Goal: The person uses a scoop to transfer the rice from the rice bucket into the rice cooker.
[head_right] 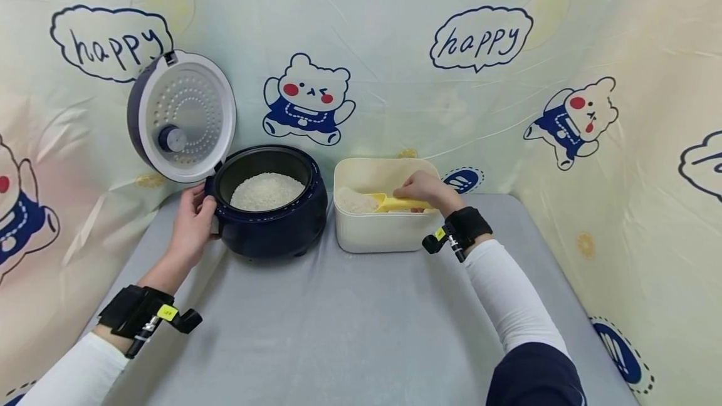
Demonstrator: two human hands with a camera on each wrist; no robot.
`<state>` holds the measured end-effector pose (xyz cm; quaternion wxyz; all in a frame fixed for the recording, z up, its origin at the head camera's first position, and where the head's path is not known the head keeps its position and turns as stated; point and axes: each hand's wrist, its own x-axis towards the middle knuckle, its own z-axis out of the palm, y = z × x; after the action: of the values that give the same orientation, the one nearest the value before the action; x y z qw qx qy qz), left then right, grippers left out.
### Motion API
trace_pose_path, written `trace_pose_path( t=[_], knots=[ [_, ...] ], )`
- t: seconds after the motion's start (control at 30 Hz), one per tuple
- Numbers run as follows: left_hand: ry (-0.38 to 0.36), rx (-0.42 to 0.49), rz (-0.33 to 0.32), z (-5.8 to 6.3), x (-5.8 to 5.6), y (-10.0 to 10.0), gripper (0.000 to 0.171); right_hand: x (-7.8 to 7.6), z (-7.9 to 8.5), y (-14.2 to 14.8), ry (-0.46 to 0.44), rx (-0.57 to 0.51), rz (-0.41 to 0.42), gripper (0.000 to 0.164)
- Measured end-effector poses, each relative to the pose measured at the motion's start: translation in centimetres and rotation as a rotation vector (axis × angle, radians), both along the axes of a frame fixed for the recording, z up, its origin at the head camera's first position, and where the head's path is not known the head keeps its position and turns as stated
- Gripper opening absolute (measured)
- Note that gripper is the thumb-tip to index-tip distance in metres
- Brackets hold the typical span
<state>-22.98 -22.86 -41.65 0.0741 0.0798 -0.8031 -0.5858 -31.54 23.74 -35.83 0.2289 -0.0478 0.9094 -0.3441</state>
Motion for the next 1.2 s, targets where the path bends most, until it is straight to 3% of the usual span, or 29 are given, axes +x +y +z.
trace_pose_path(
  t=[0.47,1.2],
  knots=[
    [0.015,-0.010,-0.012,0.3,0.1,0.1,0.061,-0.1,1.0,1.6,0.013,-0.045,0.060,0.034],
    [0.008,-0.013,0.023,0.1,0.1,0.3,0.060,1.3,1.4,3.7,0.072,-0.077,0.021,0.041]
  ],
)
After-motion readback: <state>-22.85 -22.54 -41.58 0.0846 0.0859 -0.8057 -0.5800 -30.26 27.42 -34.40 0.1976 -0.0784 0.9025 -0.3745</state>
